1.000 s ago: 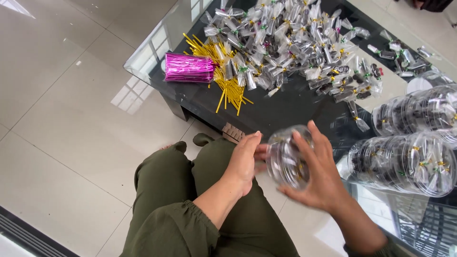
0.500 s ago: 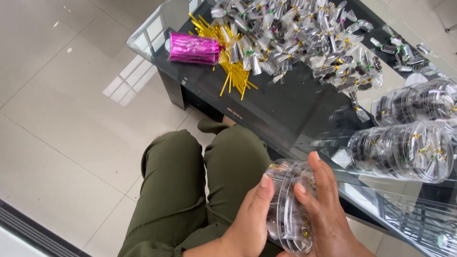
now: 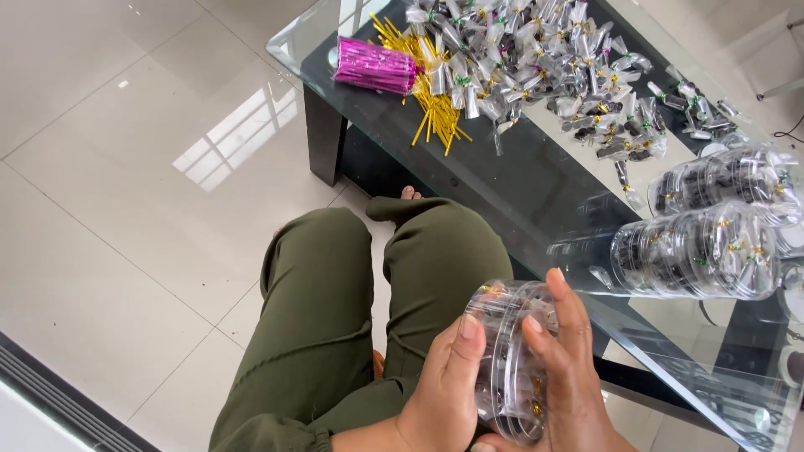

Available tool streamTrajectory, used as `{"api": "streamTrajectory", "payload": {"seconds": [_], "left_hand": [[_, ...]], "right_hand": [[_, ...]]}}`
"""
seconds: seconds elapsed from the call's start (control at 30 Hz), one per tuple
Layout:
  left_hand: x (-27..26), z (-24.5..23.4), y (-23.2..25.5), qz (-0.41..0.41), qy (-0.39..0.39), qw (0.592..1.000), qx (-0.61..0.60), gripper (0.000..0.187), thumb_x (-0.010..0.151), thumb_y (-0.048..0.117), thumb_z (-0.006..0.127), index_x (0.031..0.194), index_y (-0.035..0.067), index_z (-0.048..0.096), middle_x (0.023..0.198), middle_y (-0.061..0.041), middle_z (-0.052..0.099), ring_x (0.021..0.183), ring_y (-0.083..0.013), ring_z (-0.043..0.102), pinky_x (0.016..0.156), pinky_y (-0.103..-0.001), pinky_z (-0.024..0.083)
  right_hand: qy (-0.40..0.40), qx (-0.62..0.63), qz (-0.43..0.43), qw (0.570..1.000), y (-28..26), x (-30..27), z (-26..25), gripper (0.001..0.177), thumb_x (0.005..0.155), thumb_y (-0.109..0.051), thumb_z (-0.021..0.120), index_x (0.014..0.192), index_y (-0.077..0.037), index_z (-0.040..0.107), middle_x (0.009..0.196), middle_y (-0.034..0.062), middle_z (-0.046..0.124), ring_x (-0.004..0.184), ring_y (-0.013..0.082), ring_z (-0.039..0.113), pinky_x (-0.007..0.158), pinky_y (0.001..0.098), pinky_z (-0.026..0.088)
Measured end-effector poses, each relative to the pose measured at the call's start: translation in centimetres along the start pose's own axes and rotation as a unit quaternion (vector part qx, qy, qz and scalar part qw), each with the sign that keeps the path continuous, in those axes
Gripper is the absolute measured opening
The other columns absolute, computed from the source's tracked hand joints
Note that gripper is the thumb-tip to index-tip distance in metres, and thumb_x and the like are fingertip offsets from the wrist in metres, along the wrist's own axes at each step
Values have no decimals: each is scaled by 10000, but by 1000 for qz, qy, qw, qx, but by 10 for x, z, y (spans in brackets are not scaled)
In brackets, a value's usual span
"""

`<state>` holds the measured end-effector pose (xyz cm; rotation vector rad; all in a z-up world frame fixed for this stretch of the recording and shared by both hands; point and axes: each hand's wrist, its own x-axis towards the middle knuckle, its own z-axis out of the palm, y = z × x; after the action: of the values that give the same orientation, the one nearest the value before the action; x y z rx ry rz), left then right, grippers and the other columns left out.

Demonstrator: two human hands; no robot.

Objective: Manually picking up individually wrapped candies from a pile and placing them into a clear plastic container.

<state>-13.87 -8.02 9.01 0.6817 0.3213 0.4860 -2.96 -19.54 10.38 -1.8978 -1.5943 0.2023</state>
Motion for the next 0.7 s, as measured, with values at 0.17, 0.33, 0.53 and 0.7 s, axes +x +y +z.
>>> {"api": "streamTrajectory", "payload": {"seconds": [0.17,0.33,0.53,0.7], "left_hand": [[-9,-14,-26,-76,10,992,-95,603,1036,473,353,1250,-2,656,1225,-155,709,1126,-242,669,993,-375,535],[-5,-17,-19,-260,3,942,-212,728,981,539,352,1431,18,589,1423,-206,648,1328,-334,605,1113,-473,466],[-17,-4,-19,-229,-66,945,-224,790,943,562,480,1491,-6,477,1468,-216,583,1329,-340,575,1107,-466,465],[-26,22,-29,-403,-130,641,-640,753,803,686,746,1440,388,478,949,345,572,525,-144,406,570,-281,455]], "right_hand": [[-39,-20,16,999,0,-13,1,1051,765,-760,612,1616,-285,219,1720,293,85,1612,526,119,1203,680,234],[-131,-66,90,985,-8,-21,-17,1085,739,-863,416,1635,-303,165,1750,203,-40,1606,519,-78,1118,710,127],[-39,-131,47,990,-5,-43,-5,959,815,-849,462,1589,-295,344,1713,245,151,1587,539,141,1088,646,319],[-18,-94,123,988,-9,-52,-7,922,822,-825,490,1586,-335,328,1734,189,128,1598,499,126,1034,638,332]]}}
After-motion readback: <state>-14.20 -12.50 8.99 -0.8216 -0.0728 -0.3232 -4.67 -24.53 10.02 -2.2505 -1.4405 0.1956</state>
